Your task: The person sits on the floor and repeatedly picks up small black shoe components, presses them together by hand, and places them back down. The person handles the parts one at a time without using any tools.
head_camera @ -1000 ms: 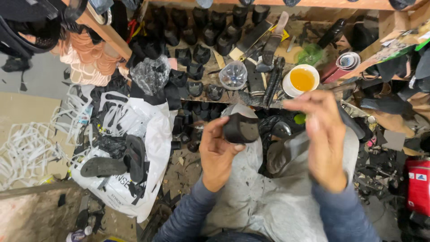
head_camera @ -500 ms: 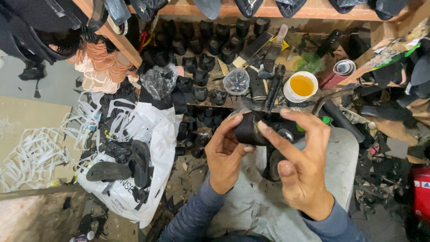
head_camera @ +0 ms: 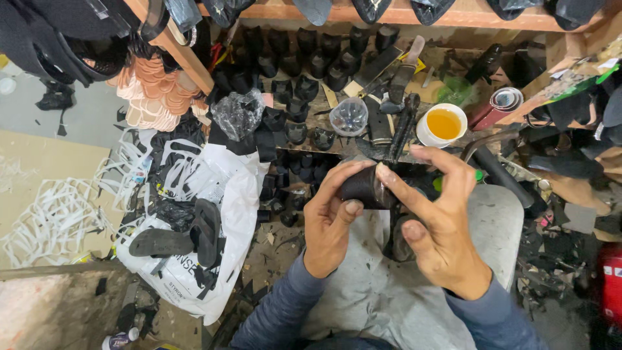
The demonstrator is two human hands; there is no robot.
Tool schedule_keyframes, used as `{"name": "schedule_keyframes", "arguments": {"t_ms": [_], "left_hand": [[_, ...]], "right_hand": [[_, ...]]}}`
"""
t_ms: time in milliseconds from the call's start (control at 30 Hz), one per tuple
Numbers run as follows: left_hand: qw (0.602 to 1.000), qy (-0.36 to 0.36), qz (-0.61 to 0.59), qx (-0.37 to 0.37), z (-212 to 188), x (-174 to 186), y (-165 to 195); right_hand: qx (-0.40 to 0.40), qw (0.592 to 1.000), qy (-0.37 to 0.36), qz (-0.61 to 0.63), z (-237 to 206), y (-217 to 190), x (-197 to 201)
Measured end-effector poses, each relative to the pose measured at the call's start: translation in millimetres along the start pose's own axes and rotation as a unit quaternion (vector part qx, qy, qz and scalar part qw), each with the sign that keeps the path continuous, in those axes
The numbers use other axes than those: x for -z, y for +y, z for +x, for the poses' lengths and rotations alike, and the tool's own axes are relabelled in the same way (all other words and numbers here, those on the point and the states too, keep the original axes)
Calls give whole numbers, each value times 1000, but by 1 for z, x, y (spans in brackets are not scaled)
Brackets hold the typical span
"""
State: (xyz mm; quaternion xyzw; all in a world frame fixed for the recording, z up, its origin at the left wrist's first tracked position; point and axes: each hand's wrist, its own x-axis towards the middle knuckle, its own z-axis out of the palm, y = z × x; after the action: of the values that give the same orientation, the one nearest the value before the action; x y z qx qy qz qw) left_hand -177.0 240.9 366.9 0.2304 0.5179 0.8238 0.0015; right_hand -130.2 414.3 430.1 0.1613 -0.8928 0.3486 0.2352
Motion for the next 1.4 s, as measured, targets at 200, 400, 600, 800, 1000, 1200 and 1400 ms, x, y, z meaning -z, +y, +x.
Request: {"name": "schedule_keyframes", "arguments": {"t_ms": [200, 400, 600, 800, 1000, 1200, 1400], "left_hand": [[993, 14, -85, 79, -2, 0, -7], [996, 11, -34, 76, 4, 2, -5], [996, 10, 33, 86, 9, 4, -7], [989, 10, 82, 120, 12, 9, -11], [951, 67, -31, 300, 18, 12, -14], [946, 25, -102, 307, 21, 22, -17], [912, 16, -132, 389, 26, 30, -19]], "right_hand": [[17, 999, -14, -28, 2, 3, -3], [38, 998, -27, -31, 3, 3, -5], [30, 996, -18, -79, 1, 4, -6], [50, 994, -24, -94, 1, 5, -5], [78, 993, -36, -77, 5, 5, -4], [99, 990, -35, -95, 3, 2, -2], [89, 987, -45, -126, 2, 11, -1]]}}
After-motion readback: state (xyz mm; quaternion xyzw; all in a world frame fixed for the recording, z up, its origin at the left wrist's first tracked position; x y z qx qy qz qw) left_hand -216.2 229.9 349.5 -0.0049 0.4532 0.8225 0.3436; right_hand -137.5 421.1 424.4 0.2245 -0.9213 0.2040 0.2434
